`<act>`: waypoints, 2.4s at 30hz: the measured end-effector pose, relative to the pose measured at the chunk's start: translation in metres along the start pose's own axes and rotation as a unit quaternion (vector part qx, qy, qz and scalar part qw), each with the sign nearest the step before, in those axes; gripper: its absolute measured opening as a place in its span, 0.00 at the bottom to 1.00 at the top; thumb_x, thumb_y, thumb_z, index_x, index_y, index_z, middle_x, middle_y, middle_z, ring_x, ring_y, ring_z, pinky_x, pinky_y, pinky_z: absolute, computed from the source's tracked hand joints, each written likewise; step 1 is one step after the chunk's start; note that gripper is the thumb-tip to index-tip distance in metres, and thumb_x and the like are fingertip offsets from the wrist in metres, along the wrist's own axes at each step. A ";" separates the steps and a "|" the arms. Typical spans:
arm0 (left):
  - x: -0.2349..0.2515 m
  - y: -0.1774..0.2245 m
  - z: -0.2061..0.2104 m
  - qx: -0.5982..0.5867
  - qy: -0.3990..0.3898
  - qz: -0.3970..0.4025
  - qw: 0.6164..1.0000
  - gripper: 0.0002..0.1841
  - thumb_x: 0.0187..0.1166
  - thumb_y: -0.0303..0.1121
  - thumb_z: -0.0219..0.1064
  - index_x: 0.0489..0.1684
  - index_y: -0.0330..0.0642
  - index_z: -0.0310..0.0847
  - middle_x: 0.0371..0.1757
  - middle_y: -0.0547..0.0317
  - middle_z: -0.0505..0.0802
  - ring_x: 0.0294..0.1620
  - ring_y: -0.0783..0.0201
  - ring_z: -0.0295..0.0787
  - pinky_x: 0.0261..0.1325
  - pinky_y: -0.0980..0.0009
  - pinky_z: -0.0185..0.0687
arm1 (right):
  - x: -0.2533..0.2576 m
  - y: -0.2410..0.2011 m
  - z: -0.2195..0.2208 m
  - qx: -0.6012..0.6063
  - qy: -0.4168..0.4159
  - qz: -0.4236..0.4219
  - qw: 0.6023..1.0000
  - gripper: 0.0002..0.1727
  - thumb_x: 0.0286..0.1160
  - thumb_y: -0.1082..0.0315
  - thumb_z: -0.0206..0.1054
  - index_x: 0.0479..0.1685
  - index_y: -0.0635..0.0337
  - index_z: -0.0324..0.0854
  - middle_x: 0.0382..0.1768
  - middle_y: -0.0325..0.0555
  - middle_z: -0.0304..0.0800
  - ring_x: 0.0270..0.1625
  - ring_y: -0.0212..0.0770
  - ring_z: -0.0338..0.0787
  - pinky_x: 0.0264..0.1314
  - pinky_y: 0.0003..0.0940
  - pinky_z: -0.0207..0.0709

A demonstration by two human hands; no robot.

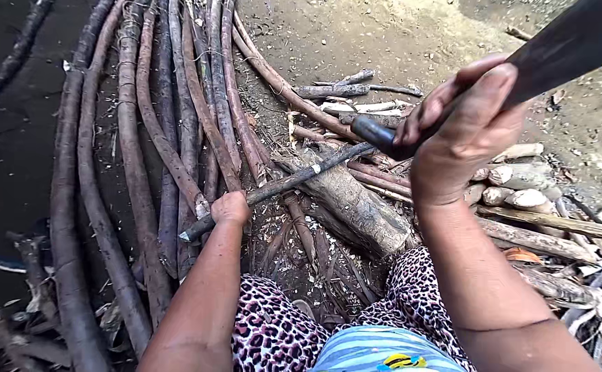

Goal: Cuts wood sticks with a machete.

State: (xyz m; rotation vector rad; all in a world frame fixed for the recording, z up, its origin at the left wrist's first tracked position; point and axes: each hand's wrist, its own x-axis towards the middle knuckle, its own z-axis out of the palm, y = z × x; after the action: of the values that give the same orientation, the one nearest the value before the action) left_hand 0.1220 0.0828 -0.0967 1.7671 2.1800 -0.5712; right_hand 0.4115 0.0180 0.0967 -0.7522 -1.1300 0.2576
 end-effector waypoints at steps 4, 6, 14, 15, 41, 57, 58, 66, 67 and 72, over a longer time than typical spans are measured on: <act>-0.001 -0.001 0.000 -0.017 0.005 0.004 1.000 0.15 0.70 0.32 0.78 0.53 0.38 0.88 0.56 0.34 0.93 0.60 0.32 0.90 0.56 0.31 0.82 | -0.161 0.066 -0.050 -0.342 -0.269 0.361 0.825 0.21 0.94 0.58 0.48 0.61 0.71 0.72 0.29 0.56 0.84 0.32 0.51 0.88 0.42 0.50 0.84; 0.000 -0.002 0.003 -0.021 -0.004 -0.001 1.000 0.15 0.71 0.32 0.77 0.53 0.36 0.87 0.57 0.33 0.92 0.62 0.31 0.89 0.57 0.30 0.81 | -0.203 0.091 -0.061 -0.376 -0.413 0.529 0.638 0.26 0.95 0.54 0.49 0.74 0.69 0.71 0.56 0.64 0.88 0.61 0.57 0.90 0.70 0.55 0.78; -0.001 -0.003 0.001 -0.029 -0.005 -0.002 1.000 0.14 0.71 0.34 0.77 0.49 0.36 0.87 0.56 0.35 0.93 0.62 0.35 0.90 0.58 0.33 0.82 | -0.143 0.053 -0.067 -0.042 -0.218 0.754 0.619 0.21 0.98 0.53 0.45 0.45 0.60 0.73 0.15 0.34 0.67 0.10 0.29 0.68 0.13 0.23 0.70; 0.000 -0.004 -0.001 -0.031 -0.009 0.000 0.999 0.14 0.71 0.35 0.77 0.48 0.36 0.87 0.56 0.34 0.93 0.61 0.35 0.90 0.58 0.32 0.82 | -0.138 0.045 -0.067 -0.077 -0.227 0.730 0.640 0.20 0.97 0.54 0.47 0.48 0.62 0.74 0.16 0.35 0.69 0.11 0.30 0.70 0.14 0.24 0.72; 0.001 0.001 0.000 -0.042 0.005 -0.018 0.999 0.14 0.70 0.32 0.78 0.49 0.34 0.87 0.56 0.32 0.92 0.61 0.33 0.90 0.58 0.31 0.82 | -0.187 0.044 -0.057 0.075 -0.133 0.776 0.612 0.22 0.98 0.52 0.42 0.39 0.58 0.70 0.12 0.32 0.63 0.09 0.29 0.66 0.11 0.24 0.68; 0.016 -0.008 -0.009 -0.040 -0.065 0.007 0.997 0.13 0.70 0.35 0.78 0.46 0.37 0.88 0.54 0.32 0.93 0.61 0.33 0.89 0.58 0.29 0.80 | -0.073 0.040 -0.042 -0.103 -0.044 0.170 0.979 0.23 0.97 0.54 0.34 0.40 0.57 0.69 0.13 0.33 0.73 0.12 0.33 0.78 0.17 0.35 0.81; 0.016 -0.007 -0.009 -0.041 -0.065 0.008 0.997 0.13 0.71 0.35 0.77 0.46 0.37 0.88 0.54 0.32 0.92 0.61 0.32 0.89 0.58 0.29 0.80 | -0.125 0.056 -0.055 -0.204 -0.108 0.281 0.932 0.26 0.96 0.53 0.36 0.43 0.65 0.72 0.14 0.41 0.76 0.15 0.39 0.80 0.22 0.39 0.83; 0.000 -0.001 -0.013 -0.039 -0.045 -0.002 0.998 0.16 0.71 0.33 0.78 0.49 0.30 0.87 0.56 0.28 0.91 0.62 0.30 0.88 0.59 0.28 0.79 | -0.195 0.076 -0.077 -0.072 -0.216 0.760 0.609 0.19 0.96 0.54 0.49 0.41 0.60 0.72 0.13 0.36 0.67 0.09 0.33 0.70 0.12 0.28 0.73; -0.001 -0.001 -0.011 -0.040 -0.035 -0.005 0.999 0.16 0.71 0.33 0.78 0.51 0.31 0.87 0.57 0.29 0.91 0.63 0.30 0.88 0.60 0.29 0.79 | -0.180 0.073 -0.082 -0.010 -0.203 0.781 0.591 0.21 0.97 0.53 0.46 0.38 0.58 0.71 0.12 0.34 0.66 0.08 0.31 0.69 0.11 0.26 0.71; 0.002 0.001 -0.002 -0.015 0.043 -0.010 0.999 0.15 0.70 0.31 0.77 0.53 0.38 0.87 0.55 0.35 0.94 0.60 0.34 0.91 0.60 0.32 0.81 | -0.123 0.045 -0.077 0.027 -0.209 0.778 0.593 0.22 0.98 0.56 0.42 0.37 0.57 0.73 0.12 0.33 0.66 0.08 0.26 0.68 0.10 0.20 0.69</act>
State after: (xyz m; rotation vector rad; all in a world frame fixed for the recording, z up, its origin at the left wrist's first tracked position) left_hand 0.1230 0.0860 -0.0961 1.7884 2.2542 -0.4730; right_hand 0.4355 -0.0476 -0.0380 -1.5265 -0.5309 2.0431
